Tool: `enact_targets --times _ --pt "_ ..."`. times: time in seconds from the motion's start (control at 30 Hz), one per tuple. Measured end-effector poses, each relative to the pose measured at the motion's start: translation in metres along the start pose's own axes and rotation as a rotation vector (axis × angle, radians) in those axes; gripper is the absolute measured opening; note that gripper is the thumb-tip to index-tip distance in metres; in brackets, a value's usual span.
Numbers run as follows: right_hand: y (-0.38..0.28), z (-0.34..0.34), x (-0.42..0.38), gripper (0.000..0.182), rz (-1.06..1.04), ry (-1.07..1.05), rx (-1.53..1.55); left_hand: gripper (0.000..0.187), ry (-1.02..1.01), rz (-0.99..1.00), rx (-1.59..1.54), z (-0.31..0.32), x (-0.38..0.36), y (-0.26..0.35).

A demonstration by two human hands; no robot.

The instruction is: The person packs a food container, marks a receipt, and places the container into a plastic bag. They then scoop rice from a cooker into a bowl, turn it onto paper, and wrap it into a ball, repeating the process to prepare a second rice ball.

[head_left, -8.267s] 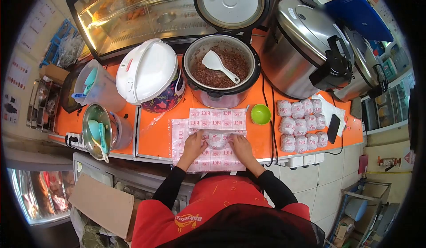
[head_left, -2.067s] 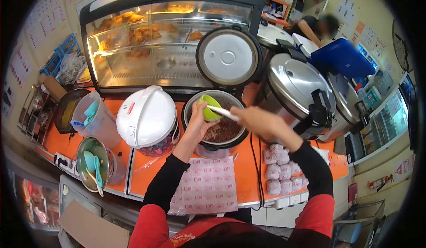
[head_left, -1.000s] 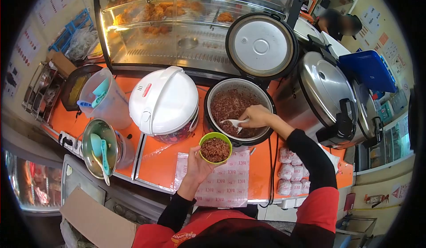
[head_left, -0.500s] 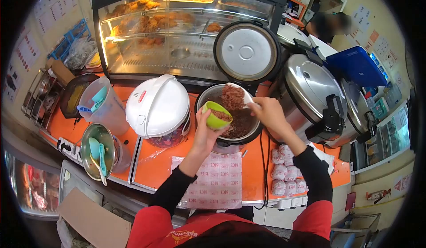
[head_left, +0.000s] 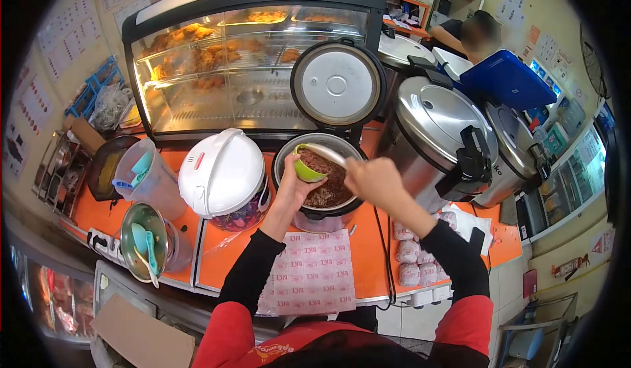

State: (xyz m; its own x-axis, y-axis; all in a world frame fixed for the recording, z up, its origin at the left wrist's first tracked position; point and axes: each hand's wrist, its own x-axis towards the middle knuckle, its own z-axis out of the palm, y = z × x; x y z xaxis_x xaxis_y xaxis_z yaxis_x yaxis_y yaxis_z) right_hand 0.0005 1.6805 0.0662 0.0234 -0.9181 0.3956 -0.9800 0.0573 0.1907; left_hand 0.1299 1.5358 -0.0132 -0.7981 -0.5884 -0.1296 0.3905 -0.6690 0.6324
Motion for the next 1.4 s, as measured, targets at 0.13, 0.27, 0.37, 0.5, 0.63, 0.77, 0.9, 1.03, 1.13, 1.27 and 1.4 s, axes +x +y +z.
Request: enact_targets --times 0.13,0.27,0.37,0.5,0.63,0.77,0.9,1.03,1.13,1.27,1.4 --pt "0.027 0.003 0.013 0.022 0.308 -0.004 0.247 0.046 -0.068 0.026 0.032 -0.006 0.000 0.005" --pt "-0.001 0.052 0.006 0.030 0.145 -0.179 0.494 0.047 0.018 0.174 0.164 0.002 0.005 -0.007" --pt "0.004 0.051 0.015 0.037 0.343 -0.252 0.751 0.043 0.068 0.258 0.140 0.011 -0.001 -0.003" --pt "-0.010 0.050 0.019 0.046 0.561 -0.289 0.993 0.042 0.171 0.374 0.139 0.013 0.002 0.004" --pt "0.007 0.055 0.026 0.047 0.518 -0.267 0.984 0.046 0.098 0.306 0.056 -0.018 0.000 0.018" --pt "0.027 0.068 0.036 0.038 0.479 -0.394 0.350 0.051 0.127 0.324 0.006 -0.014 -0.040 0.049" --pt "0.015 0.118 0.044 0.019 0.393 -0.578 0.047 0.055 0.131 0.326 -0.075 -0.008 -0.086 0.061" --pt "0.006 0.167 0.062 0.025 0.571 -0.513 0.251 0.057 0.178 0.352 -0.109 -0.023 -0.125 0.060" --pt "-0.010 0.184 0.074 0.025 0.615 -0.492 0.371 0.058 0.216 0.386 -0.135 -0.047 -0.153 0.060" --pt "-0.025 0.198 0.076 0.034 0.597 -0.460 0.568 0.057 0.238 0.424 -0.128 -0.070 -0.173 0.059" --pt "-0.020 0.175 0.064 0.035 0.484 -0.393 0.558 0.057 0.215 0.359 -0.072 -0.078 -0.168 0.056"
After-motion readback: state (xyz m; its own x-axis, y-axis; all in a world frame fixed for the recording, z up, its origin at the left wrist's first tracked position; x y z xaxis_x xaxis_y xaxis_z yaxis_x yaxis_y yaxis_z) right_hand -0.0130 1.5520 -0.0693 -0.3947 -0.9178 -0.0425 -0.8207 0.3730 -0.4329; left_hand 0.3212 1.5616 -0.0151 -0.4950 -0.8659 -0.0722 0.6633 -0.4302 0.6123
